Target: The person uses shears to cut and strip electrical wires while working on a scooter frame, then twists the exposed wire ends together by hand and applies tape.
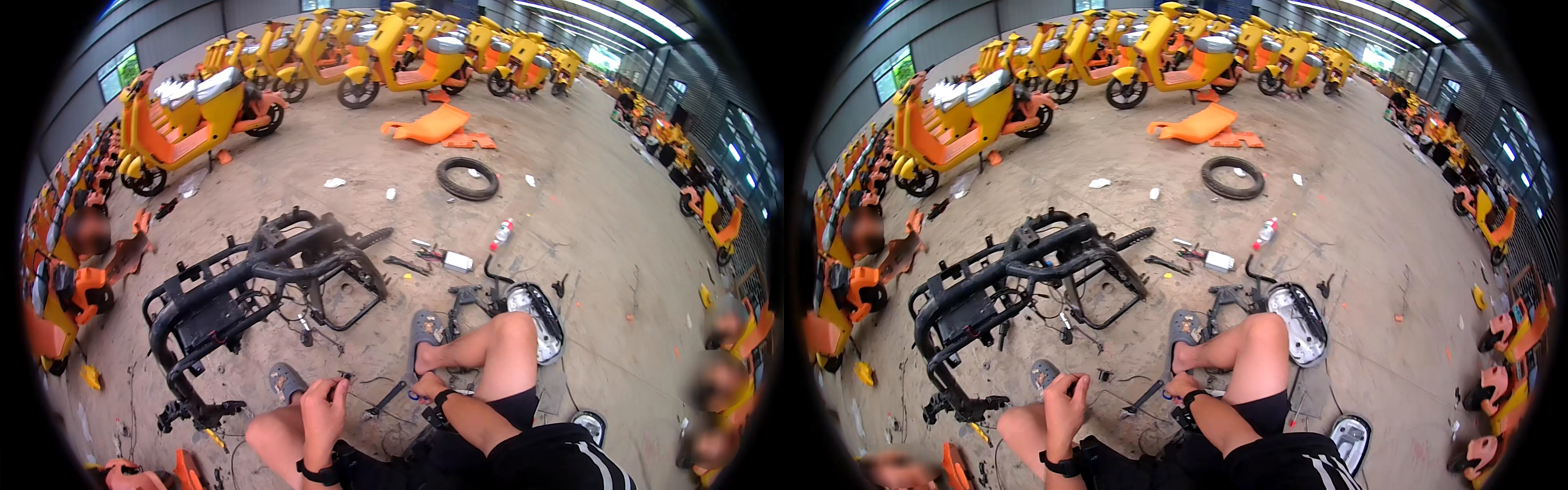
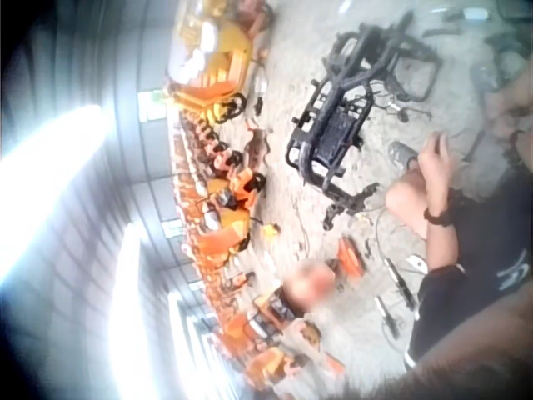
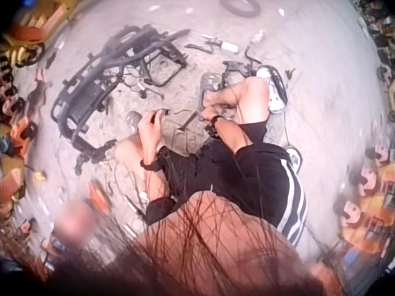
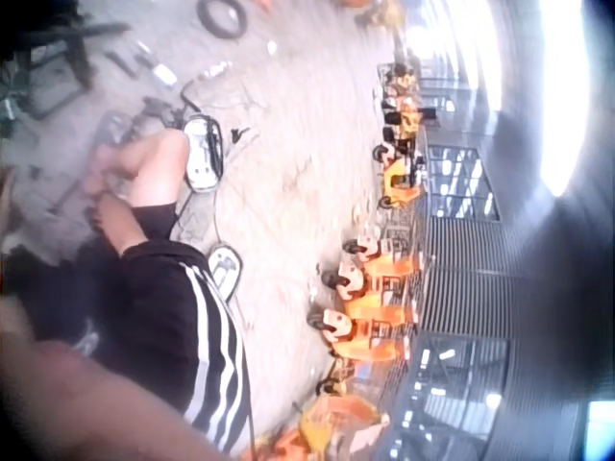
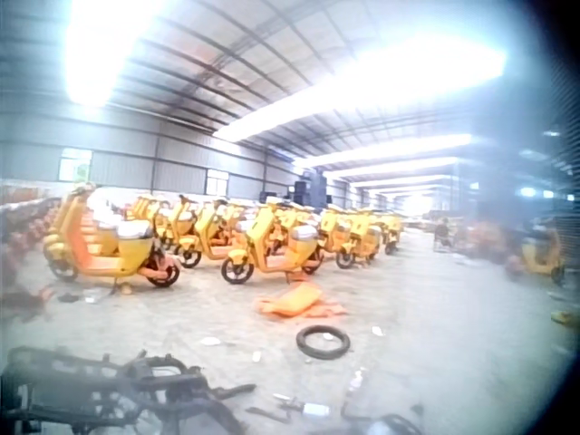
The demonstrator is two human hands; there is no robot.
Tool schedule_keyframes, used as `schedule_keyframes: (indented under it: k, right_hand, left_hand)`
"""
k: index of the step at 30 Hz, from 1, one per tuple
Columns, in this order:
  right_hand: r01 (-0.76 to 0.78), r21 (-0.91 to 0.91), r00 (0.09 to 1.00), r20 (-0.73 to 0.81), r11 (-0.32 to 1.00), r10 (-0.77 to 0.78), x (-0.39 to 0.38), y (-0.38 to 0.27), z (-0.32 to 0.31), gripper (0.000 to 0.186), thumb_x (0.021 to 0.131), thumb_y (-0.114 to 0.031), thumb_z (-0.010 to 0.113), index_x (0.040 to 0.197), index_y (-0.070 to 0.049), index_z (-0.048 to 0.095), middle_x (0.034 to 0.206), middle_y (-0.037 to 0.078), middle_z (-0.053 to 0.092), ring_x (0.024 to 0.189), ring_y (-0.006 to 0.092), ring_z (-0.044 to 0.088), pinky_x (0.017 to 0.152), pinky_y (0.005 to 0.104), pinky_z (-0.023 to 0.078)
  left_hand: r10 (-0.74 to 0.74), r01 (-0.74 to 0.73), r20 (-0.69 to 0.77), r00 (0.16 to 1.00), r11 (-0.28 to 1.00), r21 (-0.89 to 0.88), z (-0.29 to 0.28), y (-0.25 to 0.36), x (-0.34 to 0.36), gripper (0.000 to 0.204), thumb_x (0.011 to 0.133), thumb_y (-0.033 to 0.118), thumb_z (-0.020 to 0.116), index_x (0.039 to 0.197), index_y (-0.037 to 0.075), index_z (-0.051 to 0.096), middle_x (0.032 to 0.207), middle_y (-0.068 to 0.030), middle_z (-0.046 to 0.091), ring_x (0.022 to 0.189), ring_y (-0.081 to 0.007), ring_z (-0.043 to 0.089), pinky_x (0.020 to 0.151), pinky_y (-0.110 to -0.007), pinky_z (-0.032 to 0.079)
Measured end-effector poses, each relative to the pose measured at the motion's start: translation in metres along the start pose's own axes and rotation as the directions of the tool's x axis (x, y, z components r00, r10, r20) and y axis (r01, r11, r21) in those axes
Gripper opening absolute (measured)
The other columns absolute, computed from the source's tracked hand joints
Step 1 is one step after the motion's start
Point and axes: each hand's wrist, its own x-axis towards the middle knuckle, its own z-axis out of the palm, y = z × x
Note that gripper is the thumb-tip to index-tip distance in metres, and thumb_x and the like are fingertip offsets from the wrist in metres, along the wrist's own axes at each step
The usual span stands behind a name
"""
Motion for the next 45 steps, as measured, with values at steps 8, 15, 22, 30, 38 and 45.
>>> schedule_keyframes:
  k: [8,15,22,30,38,45]
  right_hand:
    - [0.08,0.193,0.993,0.075,0.978,-0.096,-0.055,-0.025,-0.001,0.031,0.078,-0.029,0.063,0.076,0.002,0.069,0.065,0.009,0.069,0.05,0.0193,0.066,0.047,0.0302,0.052]
    - [0.087,0.284,0.996,-0.009,0.955,-0.088,-0.002,-0.016,0.059,0.017,0.081,-0.014,0.059,0.087,-0.002,0.07,0.064,0.009,0.068,0.048,0.0171,0.064,0.044,0.0317,0.051]
    - [0.227,0.229,0.915,-0.383,0.946,-0.127,-0.003,-0.036,0.077,0.02,0.082,-0.018,0.057,0.088,-0.005,0.07,0.078,0.015,0.069,0.068,0.0297,0.067,0.062,0.0399,0.054]
    - [0.12,0.318,0.875,-0.482,0.94,0.051,0.024,-0.055,0.093,0.028,0.079,-0.026,0.065,0.105,-0.014,0.07,0.096,0.018,0.069,0.093,0.0363,0.065,0.083,0.0426,0.051]
    - [0.244,0.396,0.799,-0.599,0.885,0.048,0.051,-0.074,0.11,0.03,0.082,-0.035,0.062,0.089,-0.007,0.072,0.087,0.018,0.069,0.085,0.0358,0.067,0.073,0.0442,0.053]
    - [0.097,0.427,0.91,-0.404,0.899,0.093,0.096,-0.091,0.112,0.03,0.082,-0.031,0.061,0.093,-0.005,0.071,0.094,0.019,0.068,0.091,0.0352,0.066,0.077,0.0435,0.053]
  left_hand:
    - [-0.106,0.107,0.016,0.994,0.988,-0.111,0.002,-0.012,-0.002,0.015,0.088,0.007,0.062,0.086,-0.008,0.064,0.066,-0.0129,0.055,0.059,-0.0177,0.05,0.057,-0.03,0.04]
    - [-0.139,0.141,0.02,0.99,0.986,-0.086,-0.001,-0.007,-0.002,0.023,0.094,0.013,0.056,0.091,-0.008,0.065,0.064,-0.0101,0.054,0.059,-0.0131,0.047,0.057,-0.028,0.039]
    - [-0.236,0.209,-0.094,0.967,0.949,-0.235,-0.011,-0.021,-0.007,0.025,0.097,0.016,0.051,0.095,-0.006,0.062,0.061,-0.0025,0.049,0.057,-0.0092,0.042,0.053,-0.025,0.035]
    - [-0.254,0.196,-0.147,0.956,0.926,-0.323,-0.03,-0.037,-0.019,0.024,0.098,0.014,0.05,0.085,-0.004,0.06,0.061,-0.0019,0.048,0.057,-0.0094,0.042,0.053,-0.025,0.034]
    - [-0.25,0.229,-0.143,0.958,0.962,-0.151,-0.045,-0.036,-0.017,0.015,0.092,0.004,0.055,0.091,-0.007,0.066,0.078,-0.0097,0.061,0.074,-0.016,0.057,0.064,-0.026,0.043]
    - [-0.121,0.103,-0.145,0.982,0.986,-0.128,-0.036,-0.025,-0.015,0.018,0.094,0.004,0.051,0.101,-0.006,0.064,0.082,-0.0082,0.057,0.075,-0.0144,0.053,0.066,-0.025,0.041]
